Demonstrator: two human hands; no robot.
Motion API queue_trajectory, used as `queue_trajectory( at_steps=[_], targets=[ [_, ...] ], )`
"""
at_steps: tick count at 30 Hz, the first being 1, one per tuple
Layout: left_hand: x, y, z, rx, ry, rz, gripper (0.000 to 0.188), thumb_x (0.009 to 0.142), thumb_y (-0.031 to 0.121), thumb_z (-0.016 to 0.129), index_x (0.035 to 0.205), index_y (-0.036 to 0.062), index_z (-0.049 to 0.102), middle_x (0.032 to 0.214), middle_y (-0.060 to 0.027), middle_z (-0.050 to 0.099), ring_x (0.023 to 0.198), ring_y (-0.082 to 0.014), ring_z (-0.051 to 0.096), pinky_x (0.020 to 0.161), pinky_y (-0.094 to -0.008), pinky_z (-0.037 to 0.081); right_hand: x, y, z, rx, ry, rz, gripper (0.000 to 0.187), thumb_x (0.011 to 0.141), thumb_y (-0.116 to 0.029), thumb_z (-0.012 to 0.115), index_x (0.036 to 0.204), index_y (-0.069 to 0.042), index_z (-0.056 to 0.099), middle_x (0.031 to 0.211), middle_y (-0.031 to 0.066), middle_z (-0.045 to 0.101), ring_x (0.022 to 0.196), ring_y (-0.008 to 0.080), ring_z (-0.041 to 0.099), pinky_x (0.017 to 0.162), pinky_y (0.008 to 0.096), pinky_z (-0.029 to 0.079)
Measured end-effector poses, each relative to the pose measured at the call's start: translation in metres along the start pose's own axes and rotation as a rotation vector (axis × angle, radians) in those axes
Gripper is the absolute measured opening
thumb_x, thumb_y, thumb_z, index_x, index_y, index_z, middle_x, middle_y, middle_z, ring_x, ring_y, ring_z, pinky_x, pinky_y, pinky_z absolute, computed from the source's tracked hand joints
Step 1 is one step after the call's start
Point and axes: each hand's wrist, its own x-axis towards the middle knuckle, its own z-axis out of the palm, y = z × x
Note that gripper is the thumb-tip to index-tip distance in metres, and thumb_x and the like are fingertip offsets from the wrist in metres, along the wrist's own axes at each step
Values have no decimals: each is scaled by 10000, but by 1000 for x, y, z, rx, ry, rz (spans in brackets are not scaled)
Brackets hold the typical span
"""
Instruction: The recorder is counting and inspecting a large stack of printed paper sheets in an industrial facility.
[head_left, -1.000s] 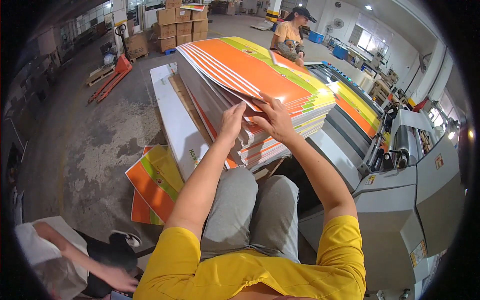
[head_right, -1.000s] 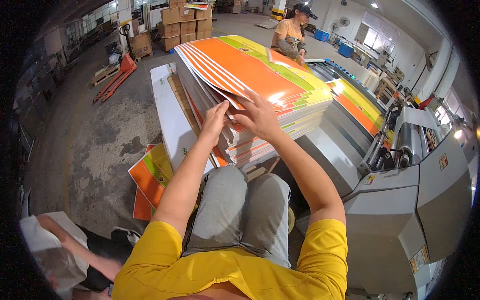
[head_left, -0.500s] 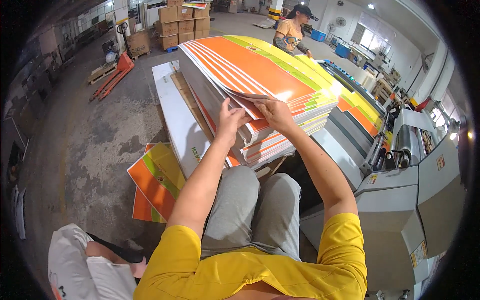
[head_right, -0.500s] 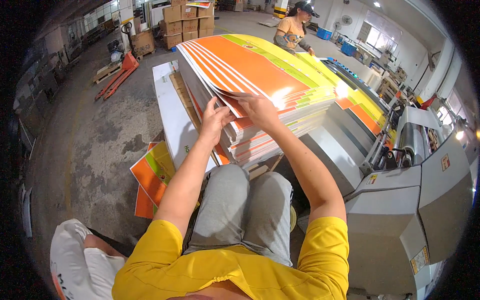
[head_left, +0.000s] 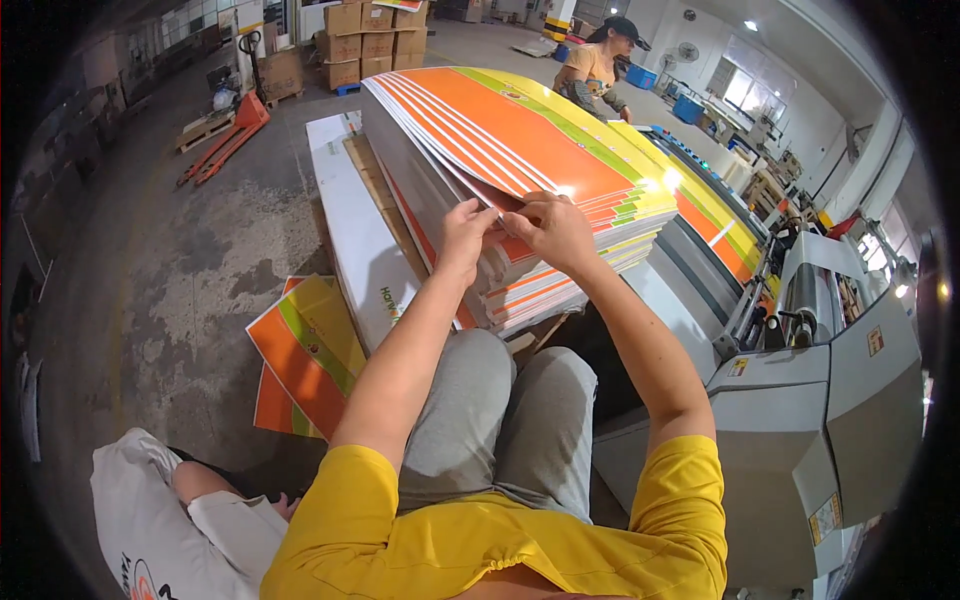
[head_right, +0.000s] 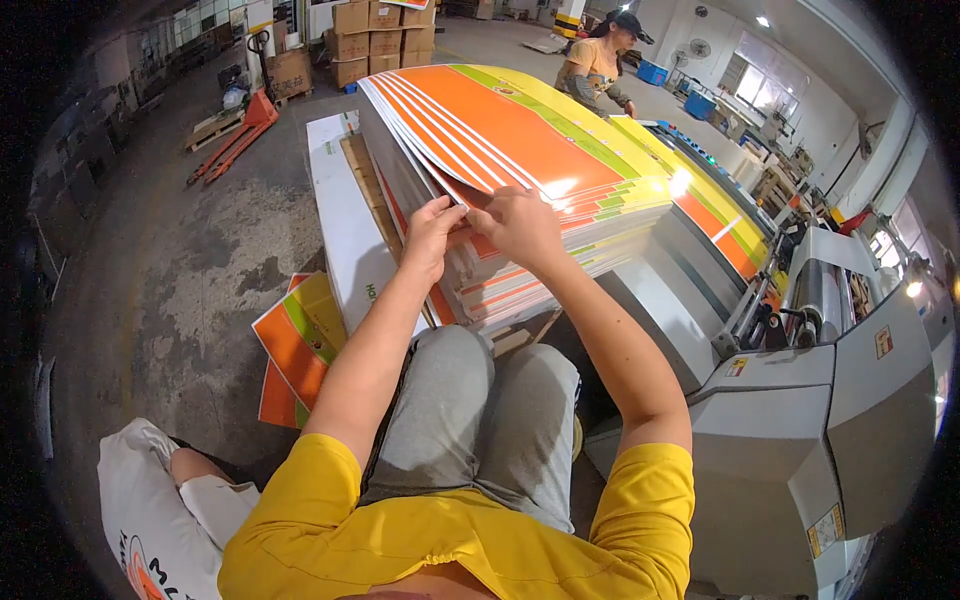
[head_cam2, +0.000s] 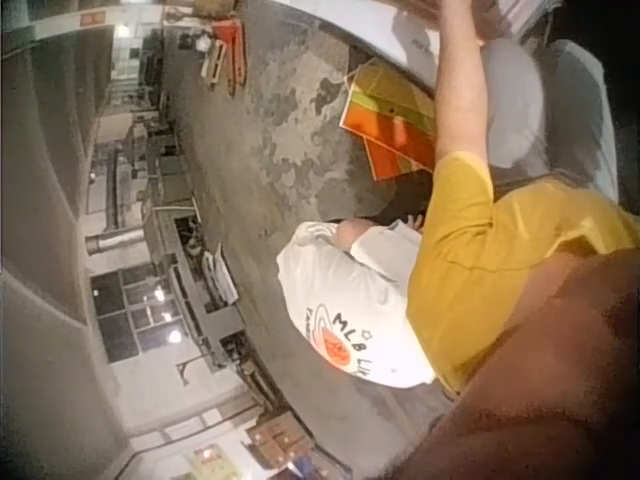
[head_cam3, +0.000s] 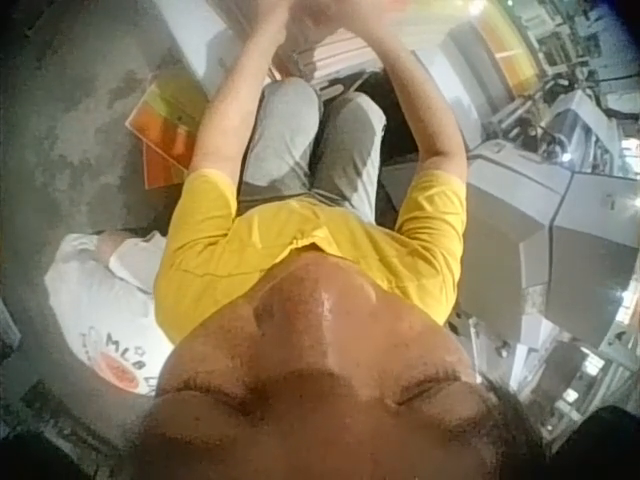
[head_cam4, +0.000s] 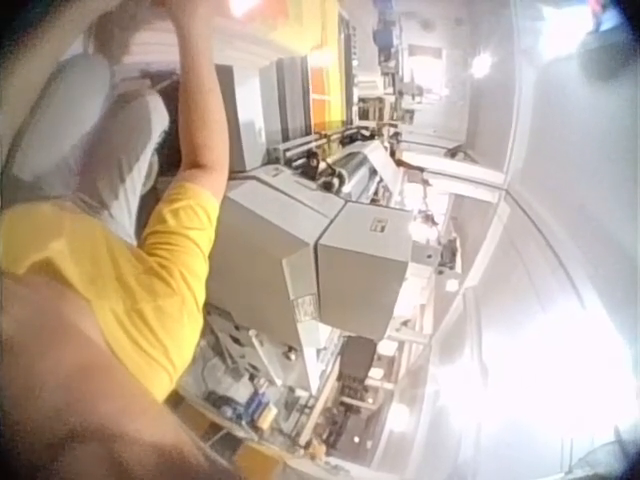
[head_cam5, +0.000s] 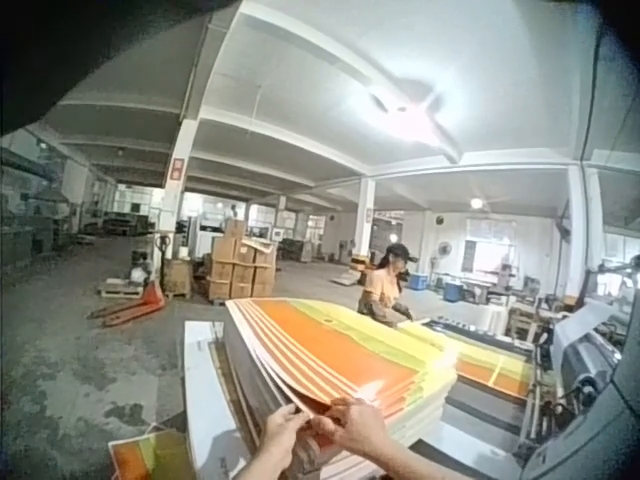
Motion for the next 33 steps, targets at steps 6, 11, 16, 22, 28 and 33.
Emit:
queue_trajectory(
  at_steps=[6,11,16,22,28,33],
  targets=[
    [4,-10,5,119,127,85,312,826,77,531,1114,-26,468,947,-84,583,784,-127,589,682,-266,497,9,7,6,148,-44,214,314,705,-340,601,670,-32,644,640,159,600,634,337,593,611,424,463],
    [-1,-3,2,-7,-22,7,282,823,65,522,1091,-13,483,954,-79,577,781,-136,588,689,-278,497,11,7,3,-40,43,205,247,734,-286,587,750,-50,659,771,134,620,737,303,593,682,372,460],
    [-4,5,5,-18,-2,-6,317,818,68,530,1116,-14,465,933,-83,560,773,-148,585,678,-282,508,-2,17,3,-113,358,-273,187,760,-201,586,843,-45,647,883,128,618,809,291,579,773,339,444],
    [-10,11,22,88,158,46,601,799,53,565,1288,-34,226,913,-132,531,762,-176,583,649,-269,531,11,25,6,414,125,92,248,852,-254,524,960,-51,617,925,118,621,816,277,599,712,333,462],
    [-6,-1,11,111,134,62,638,794,43,564,1301,-51,189,948,-147,528,760,-177,578,645,-275,515,35,42,-6,822,237,477,336,854,-312,507,916,5,600,803,214,591,682,303,570,665,349,443],
    [-6,-6,8,39,97,29,500,813,51,537,1245,-74,319,945,-125,548,751,-156,571,626,-241,480,-2,14,-7,296,-9,60,230,857,-215,514,904,-9,605,728,152,593,605,255,529,571,352,426]
  ],
)
